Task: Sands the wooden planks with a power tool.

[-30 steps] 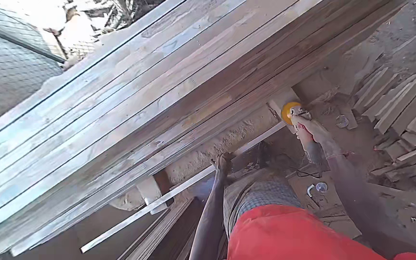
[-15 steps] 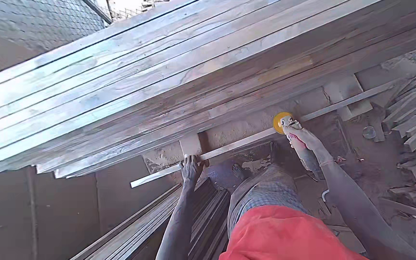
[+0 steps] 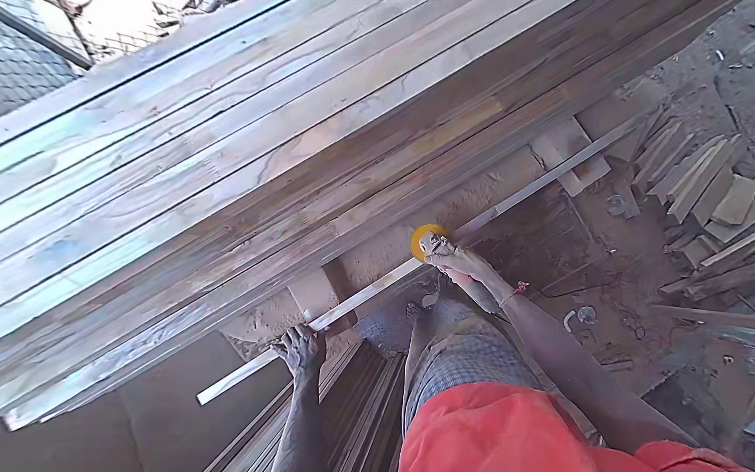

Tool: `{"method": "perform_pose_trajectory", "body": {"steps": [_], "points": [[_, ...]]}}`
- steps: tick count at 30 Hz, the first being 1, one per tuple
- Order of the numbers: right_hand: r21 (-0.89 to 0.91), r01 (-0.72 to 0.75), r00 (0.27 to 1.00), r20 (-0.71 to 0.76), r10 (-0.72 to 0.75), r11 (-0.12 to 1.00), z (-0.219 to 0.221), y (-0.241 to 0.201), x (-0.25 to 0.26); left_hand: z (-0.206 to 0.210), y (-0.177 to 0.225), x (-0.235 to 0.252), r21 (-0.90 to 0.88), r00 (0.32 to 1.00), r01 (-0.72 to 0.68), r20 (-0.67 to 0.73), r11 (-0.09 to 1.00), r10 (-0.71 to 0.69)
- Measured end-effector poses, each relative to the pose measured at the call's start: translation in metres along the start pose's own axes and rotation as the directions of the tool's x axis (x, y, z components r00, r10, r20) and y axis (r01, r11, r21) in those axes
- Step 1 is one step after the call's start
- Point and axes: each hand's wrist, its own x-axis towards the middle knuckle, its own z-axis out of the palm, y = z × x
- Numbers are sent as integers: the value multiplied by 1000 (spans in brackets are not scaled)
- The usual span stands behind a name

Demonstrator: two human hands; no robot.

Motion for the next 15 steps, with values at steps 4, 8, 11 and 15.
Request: {"method": "perform_pose_trajectory", "body": {"steps": [4,8,11,15], "points": [[366,-121,959,-199,204,923,-110,52,-18,3,1,1,-2,999,21,-30,1000,-21],[576,-10,836,-443,323,817,-195,83,-26,1,20,-6,-36,999,33,-42,999,-35],[542,-10,815,-483,321,840,-216,89,-23,-9,73,-15,-45,999,35,1,998,-35],[436,-57,887,-390,246,898,-153,54,-19,-19,131,-21,-174,994,-104,-43,979,98]]}}
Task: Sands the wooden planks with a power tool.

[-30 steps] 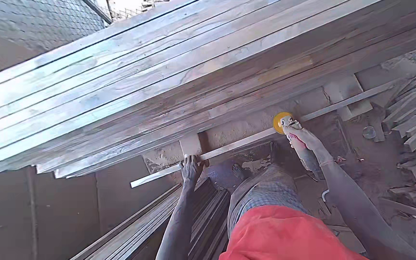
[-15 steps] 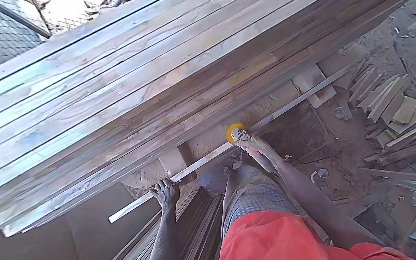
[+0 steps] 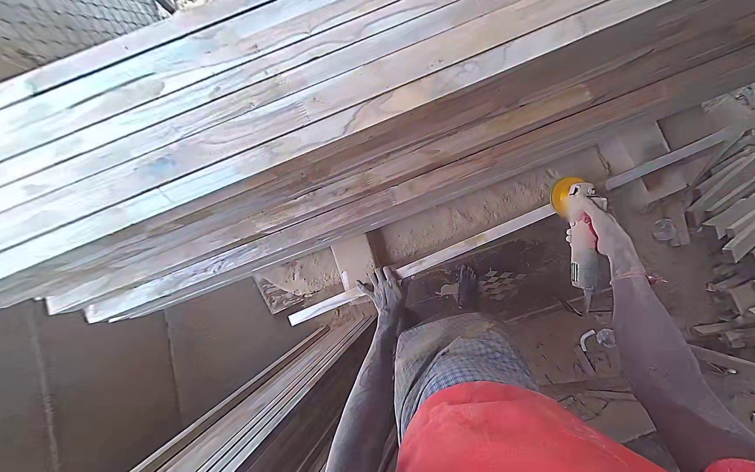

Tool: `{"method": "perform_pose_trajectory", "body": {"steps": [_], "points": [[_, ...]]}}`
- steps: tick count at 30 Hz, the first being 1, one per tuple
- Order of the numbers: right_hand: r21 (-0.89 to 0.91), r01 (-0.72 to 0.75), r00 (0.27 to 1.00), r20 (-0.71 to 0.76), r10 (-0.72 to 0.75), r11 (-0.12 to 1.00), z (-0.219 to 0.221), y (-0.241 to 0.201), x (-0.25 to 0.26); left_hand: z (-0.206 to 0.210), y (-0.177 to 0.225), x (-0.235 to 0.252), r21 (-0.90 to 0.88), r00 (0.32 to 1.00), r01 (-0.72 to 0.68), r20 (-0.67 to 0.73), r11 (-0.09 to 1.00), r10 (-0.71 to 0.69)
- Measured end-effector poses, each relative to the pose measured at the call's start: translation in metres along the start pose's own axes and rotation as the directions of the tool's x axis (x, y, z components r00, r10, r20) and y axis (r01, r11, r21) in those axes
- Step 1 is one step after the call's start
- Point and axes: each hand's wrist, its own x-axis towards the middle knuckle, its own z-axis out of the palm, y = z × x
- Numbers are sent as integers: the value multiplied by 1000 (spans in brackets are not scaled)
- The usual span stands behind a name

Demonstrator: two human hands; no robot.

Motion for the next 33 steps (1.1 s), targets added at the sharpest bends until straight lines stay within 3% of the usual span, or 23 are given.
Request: {"method": "perform_pose_trajectory", "body": {"steps": [2,4,6,9,11,14,18,21,26,30,33], "points": [[-56,-11,999,48,14,998,49,0,-28,-4,6,6,-77,997,-71,3,995,71],[-106,-24,992,125,37,994,107,7,-61,-9,-22,10,-101,994,-106,7,989,107],[-176,7,973,229,34,984,164,20,-90,-14,-75,13,-85,992,-126,-2,988,126],[-284,56,943,329,42,957,253,39,-140,-20,-191,9,-80,992,-123,-19,989,122],[-332,107,919,393,35,937,314,51,-166,-23,-277,2,-109,999,-39,10,993,41],[-403,198,882,471,17,893,394,59,-210,-34,-381,-24,-155,973,203,146,967,-181],[-508,345,823,568,5,789,482,62,-259,-19,-463,-66,-292,922,380,193,877,-335],[-568,417,795,606,19,710,536,62,-289,2,-471,-84,-353,920,386,217,852,-327],[-517,474,749,662,-18,713,565,53,-318,15,-420,-71,-469,935,337,268,816,-232],[-531,407,807,590,-21,744,523,64,-288,13,-378,-31,-618,986,157,140,770,-89],[-442,260,871,490,-11,859,455,71,-252,7,-346,-3,-769,999,-34,-9,638,42]]}}
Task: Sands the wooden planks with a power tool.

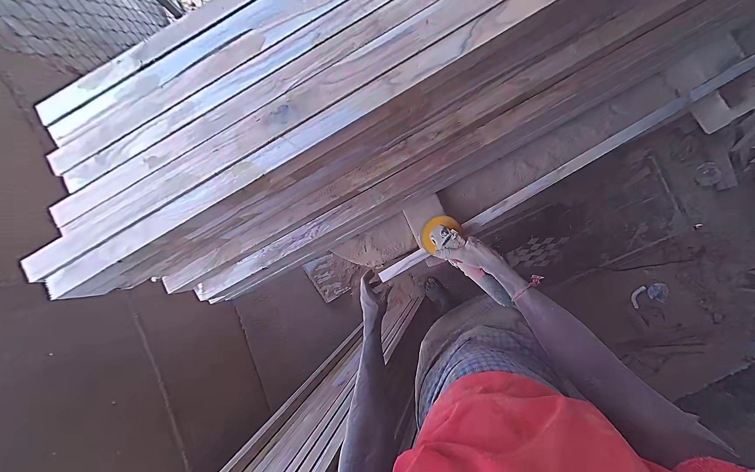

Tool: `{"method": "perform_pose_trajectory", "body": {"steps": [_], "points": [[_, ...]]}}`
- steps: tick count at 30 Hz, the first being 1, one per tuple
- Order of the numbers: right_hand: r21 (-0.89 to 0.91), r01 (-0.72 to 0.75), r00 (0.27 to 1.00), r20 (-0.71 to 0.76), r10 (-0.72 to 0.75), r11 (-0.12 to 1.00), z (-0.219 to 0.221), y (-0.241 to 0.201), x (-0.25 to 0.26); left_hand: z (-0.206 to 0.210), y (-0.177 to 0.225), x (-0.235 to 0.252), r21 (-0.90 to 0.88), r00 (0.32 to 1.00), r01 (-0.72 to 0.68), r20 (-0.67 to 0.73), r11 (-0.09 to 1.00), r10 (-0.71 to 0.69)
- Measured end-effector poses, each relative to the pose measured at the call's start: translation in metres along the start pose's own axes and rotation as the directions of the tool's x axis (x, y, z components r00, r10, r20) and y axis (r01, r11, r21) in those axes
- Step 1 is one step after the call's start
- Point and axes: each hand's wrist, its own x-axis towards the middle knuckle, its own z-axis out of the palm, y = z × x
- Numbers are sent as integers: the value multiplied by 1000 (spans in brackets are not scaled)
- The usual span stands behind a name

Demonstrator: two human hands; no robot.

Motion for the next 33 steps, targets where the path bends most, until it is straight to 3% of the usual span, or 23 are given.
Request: {"method": "perform_pose_trajectory", "body": {"steps": [3,6,14,17,19,20,23,25,29,33], "points": [[303,-45,991,-106,81,952,-80,42,-18,25,17,16,-68,992,-119,31,991,121],[488,-32,958,-235,166,872,-161,74,-34,36,16,15,-150,990,-138,-49,979,132],[666,70,797,-485,360,742,-395,168,-5,53,30,3,-292,980,4,-189,956,-62],[688,147,696,-582,420,710,-460,199,-3,57,32,7,-291,971,42,-212,956,-108],[700,168,677,-594,435,694,-488,216,-10,60,34,11,-208,966,5,-253,978,-58],[700,169,692,-585,423,694,-492,220,-13,60,39,12,-137,959,34,-275,990,-71],[647,102,744,-554,374,755,-468,208,-22,69,60,13,155,931,304,-257,940,-259],[554,2,764,-538,357,833,-439,189,-18,78,62,16,228,933,343,-194,911,-303],[354,-147,877,-386,287,924,-343,154,4,78,49,4,66,933,355,-78,932,-350],[160,-123,971,-185,152,979,-214,103,11,55,30,-7,-234,900,410,-51,881,-433]]}}
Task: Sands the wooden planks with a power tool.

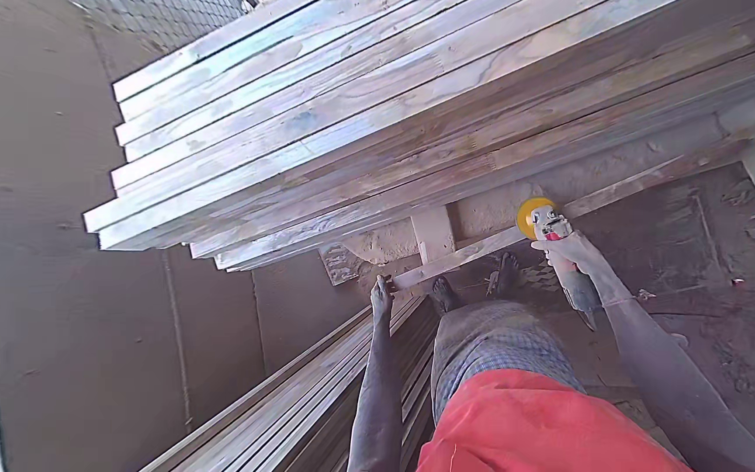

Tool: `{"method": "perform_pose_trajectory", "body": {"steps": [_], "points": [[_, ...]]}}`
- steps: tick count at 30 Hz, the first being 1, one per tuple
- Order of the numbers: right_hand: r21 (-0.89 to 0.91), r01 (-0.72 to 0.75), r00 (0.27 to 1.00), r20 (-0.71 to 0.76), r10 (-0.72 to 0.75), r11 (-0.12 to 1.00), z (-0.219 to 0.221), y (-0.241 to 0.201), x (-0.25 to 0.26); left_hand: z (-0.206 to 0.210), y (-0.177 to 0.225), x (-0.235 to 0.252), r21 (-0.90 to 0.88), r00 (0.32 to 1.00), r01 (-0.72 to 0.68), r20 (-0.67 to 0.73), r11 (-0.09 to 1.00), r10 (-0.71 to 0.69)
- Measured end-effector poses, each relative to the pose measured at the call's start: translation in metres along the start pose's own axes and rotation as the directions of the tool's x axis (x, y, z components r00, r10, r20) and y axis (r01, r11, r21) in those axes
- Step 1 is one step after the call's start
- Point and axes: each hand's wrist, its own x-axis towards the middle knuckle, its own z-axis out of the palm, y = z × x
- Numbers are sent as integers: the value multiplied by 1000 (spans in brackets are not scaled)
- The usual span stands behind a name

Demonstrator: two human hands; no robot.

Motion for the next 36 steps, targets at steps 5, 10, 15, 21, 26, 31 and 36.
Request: {"method": "perform_pose_trajectory", "body": {"steps": [5,10,15,21,26,31,36], "points": [[-323,98,981,192,-37,941,146,-43,-35,-53,-46,1,-195,989,113,-71,974,-129],[-564,196,954,298,-24,802,249,-80,-75,-92,-80,-15,-337,949,236,-121,912,-290],[-569,322,905,419,-69,757,322,-103,-101,-92,-89,-13,-510,934,271,-66,816,-352],[-489,269,931,354,-93,830,311,-92,-101,-61,-35,-1,-604,974,220,89,766,-209],[-363,102,981,192,-33,926,242,-57,-71,-15,11,5,-539,985,90,172,838,5],[-32,66,998,10,-65,997,164,-37,-55,19,19,6,-259,979,-202,-45,945,197],[209,10,992,-124,17,978,80,6,-41,28,45,-2,594,912,-279,-80,754,401]]}}
